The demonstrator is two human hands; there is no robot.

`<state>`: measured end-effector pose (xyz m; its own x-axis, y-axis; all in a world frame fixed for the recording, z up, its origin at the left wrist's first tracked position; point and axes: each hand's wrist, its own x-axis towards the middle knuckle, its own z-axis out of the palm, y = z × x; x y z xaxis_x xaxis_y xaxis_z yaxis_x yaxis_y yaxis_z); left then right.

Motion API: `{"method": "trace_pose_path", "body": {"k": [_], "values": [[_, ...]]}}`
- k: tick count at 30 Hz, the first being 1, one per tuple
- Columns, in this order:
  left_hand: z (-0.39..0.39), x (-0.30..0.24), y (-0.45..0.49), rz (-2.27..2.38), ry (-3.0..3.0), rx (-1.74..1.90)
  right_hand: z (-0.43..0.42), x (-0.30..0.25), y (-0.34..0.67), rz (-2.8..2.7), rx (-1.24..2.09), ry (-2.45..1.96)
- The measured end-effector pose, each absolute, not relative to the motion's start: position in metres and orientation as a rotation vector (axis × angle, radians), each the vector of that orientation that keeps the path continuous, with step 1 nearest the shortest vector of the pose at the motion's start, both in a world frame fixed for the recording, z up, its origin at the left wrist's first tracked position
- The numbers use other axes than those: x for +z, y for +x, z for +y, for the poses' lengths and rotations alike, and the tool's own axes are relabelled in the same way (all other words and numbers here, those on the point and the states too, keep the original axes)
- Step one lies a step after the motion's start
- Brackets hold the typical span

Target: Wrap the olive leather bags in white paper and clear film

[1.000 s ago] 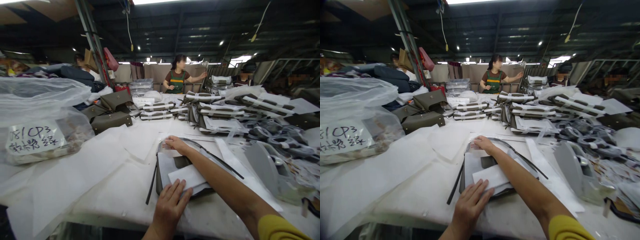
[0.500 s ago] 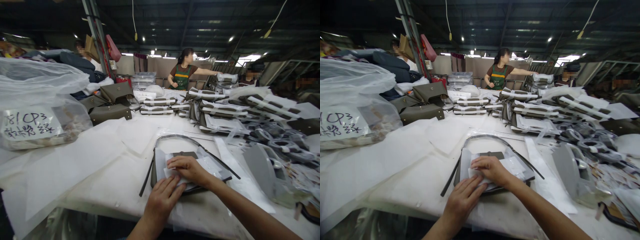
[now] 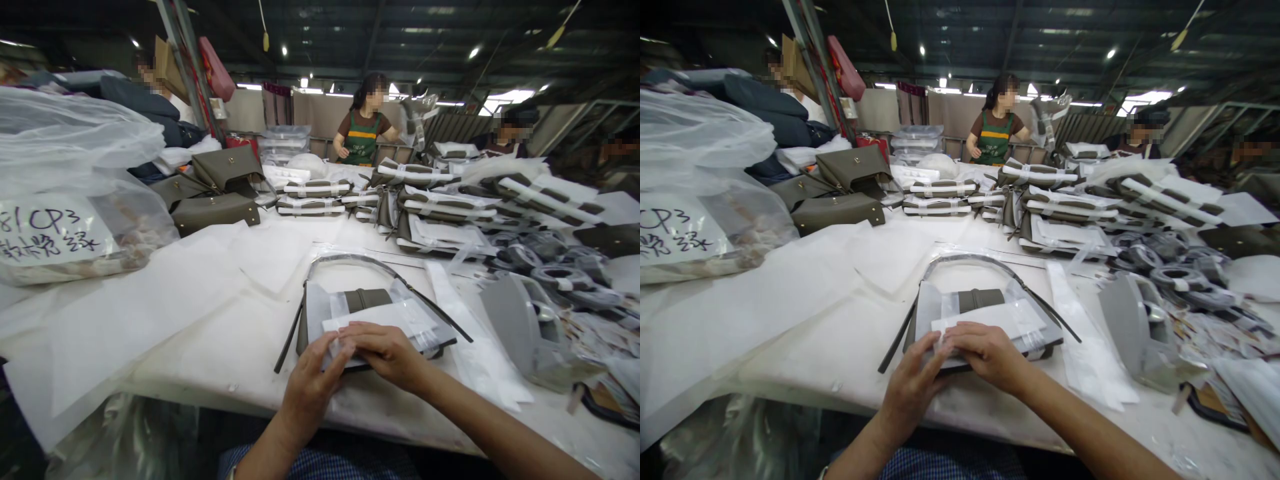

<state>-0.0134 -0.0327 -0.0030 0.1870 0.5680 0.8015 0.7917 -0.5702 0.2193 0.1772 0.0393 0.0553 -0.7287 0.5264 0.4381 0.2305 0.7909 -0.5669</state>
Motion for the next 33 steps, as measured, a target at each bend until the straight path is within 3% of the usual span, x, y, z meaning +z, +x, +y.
{"method": "trace_pose_path", "body": {"k": [5,9,12,19,29,33], "values": [[-0.031,0.000,-0.015,-1.219,-2.323,-1.282,0.036,0.080,0.182,-2.319,0.801,-0.564],[-0.031,0.003,-0.015,-1.251,-2.350,-1.136,0.070,0.091,0.175,-2.304,0.498,-0.869],[-0.031,0.004,-0.015,-1.246,-2.327,-1.084,0.102,0.082,0.158,-2.611,0.281,-1.019],[-0.031,0.004,-0.016,-1.203,-2.311,-1.090,0.119,0.067,0.118,-3.060,0.199,-0.775],[-0.028,0.005,-0.018,-1.256,-2.402,-1.130,0.025,0.060,0.206,-2.506,0.152,-0.573],[-0.027,0.007,-0.020,-1.302,-2.507,-1.089,-0.013,0.039,0.223,-2.613,0.038,-0.465]]}}
